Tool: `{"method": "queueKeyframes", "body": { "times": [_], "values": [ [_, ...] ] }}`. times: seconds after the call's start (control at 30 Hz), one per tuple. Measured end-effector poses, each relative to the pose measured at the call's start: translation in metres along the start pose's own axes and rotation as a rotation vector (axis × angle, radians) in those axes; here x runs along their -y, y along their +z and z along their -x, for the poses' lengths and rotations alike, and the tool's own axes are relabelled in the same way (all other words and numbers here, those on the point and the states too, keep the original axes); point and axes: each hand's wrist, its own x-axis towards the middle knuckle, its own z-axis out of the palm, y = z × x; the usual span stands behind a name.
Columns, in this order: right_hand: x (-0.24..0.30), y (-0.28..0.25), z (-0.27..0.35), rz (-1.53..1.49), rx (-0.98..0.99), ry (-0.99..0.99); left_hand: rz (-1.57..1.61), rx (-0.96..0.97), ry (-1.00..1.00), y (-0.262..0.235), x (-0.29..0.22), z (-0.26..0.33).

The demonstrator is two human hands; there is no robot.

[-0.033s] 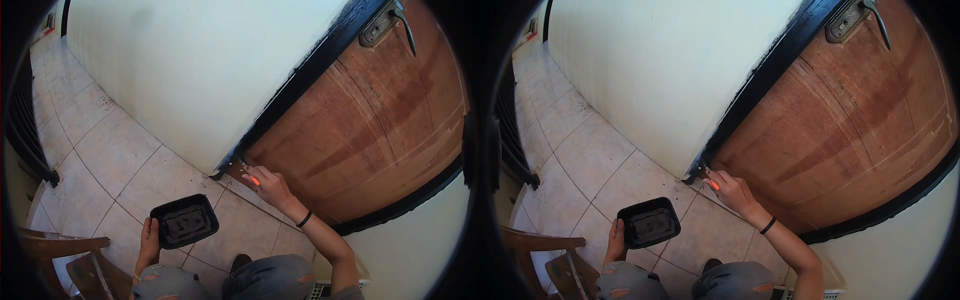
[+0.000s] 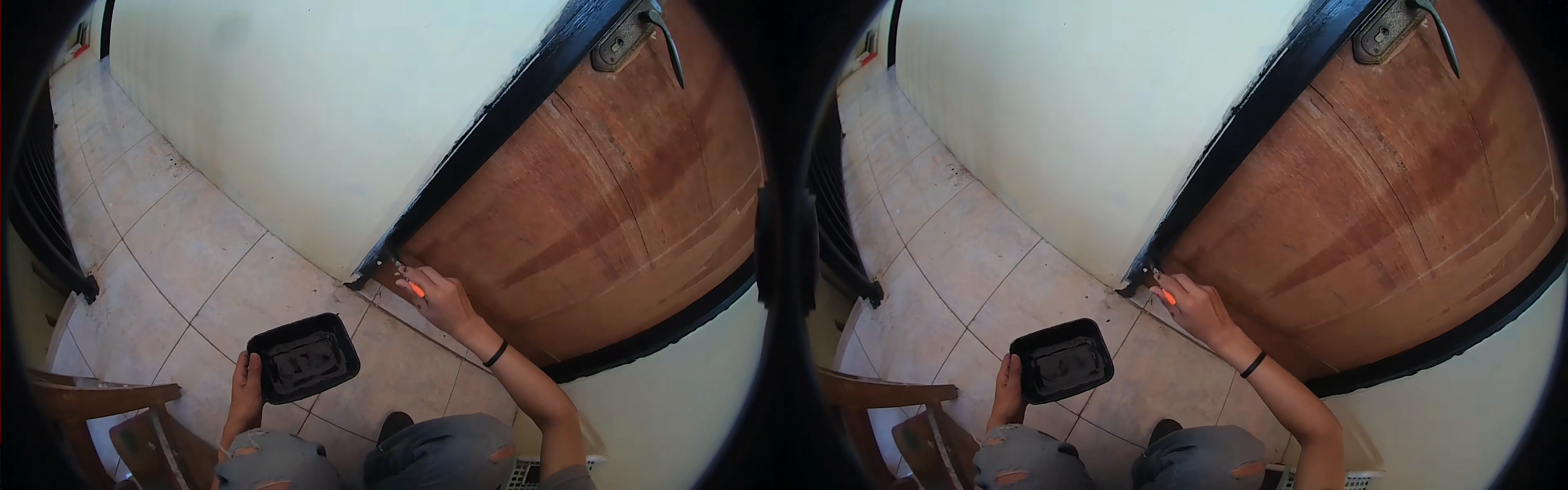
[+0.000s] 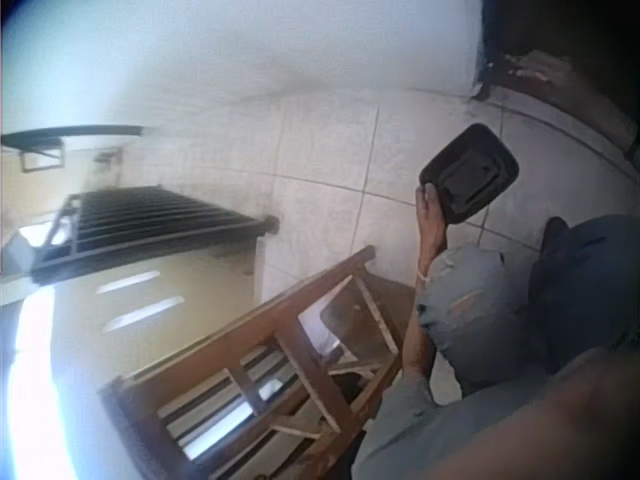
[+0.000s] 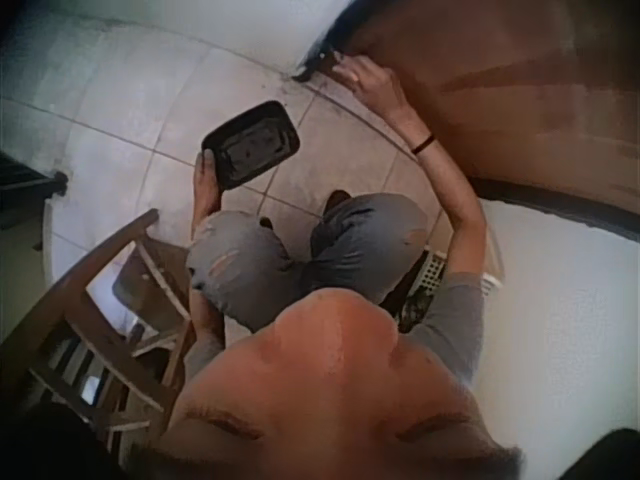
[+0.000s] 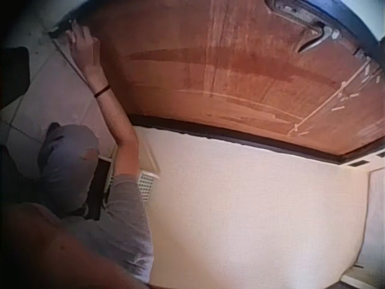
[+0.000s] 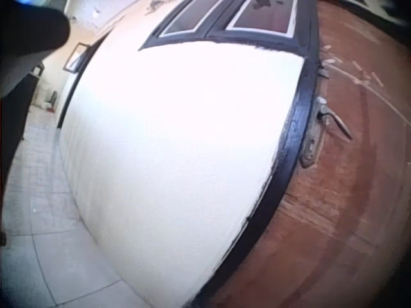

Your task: The person paints window and door frames using a brush and black paint, mixes paint in a small container, and opens a paint can.

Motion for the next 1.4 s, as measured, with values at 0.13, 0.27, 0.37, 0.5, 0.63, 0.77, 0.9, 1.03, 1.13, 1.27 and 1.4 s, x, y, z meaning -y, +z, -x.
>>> {"method": "queueKeyframes", "body": {
  "times": [0.13,0.27,0.37,0.5,0.63,0.77,0.9,1.03,1.13,1.27,1.4],
  "values": [
    [-0.015,0.017,0.001,-0.062,0.021,0.099,-0.037,-0.030,-0.017,0.003,-0.001,0.002],
    [-0.010,-0.025,-0.038,0.104,-0.110,-0.040,-0.044,-0.082,0.006,-0.004,-0.010,0.006],
    [0.004,-0.050,-0.048,0.285,-0.242,-0.121,-0.035,-0.085,-0.018,-0.002,-0.010,0.003],
    [0.013,-0.006,-0.024,0.304,-0.255,-0.121,-0.030,-0.107,-0.021,-0.006,-0.005,-0.001],
    [0.000,0.053,0.018,0.172,-0.145,0.004,-0.045,-0.070,-0.011,-0.006,0.001,-0.006],
    [0.002,0.045,0.003,0.062,-0.277,0.143,-0.053,-0.090,-0.055,-0.005,-0.002,0.000],
    [0.004,-0.004,-0.035,0.060,-0.525,0.152,-0.043,-0.116,-0.050,-0.011,0.000,-0.004],
    [0.016,-0.013,-0.037,0.116,-0.559,0.153,-0.037,-0.116,-0.059,-0.005,-0.007,-0.003],
    [0.019,0.022,-0.013,0.174,-0.427,0.013,-0.029,-0.099,-0.050,-0.011,0.000,-0.004],
    [0.007,0.046,0.002,0.094,-0.264,0.125,-0.048,-0.121,-0.062,-0.007,-0.005,-0.006],
    [-0.004,0.002,-0.037,0.085,-0.385,0.133,-0.037,-0.129,-0.067,-0.011,-0.002,-0.003]
  ]
}}
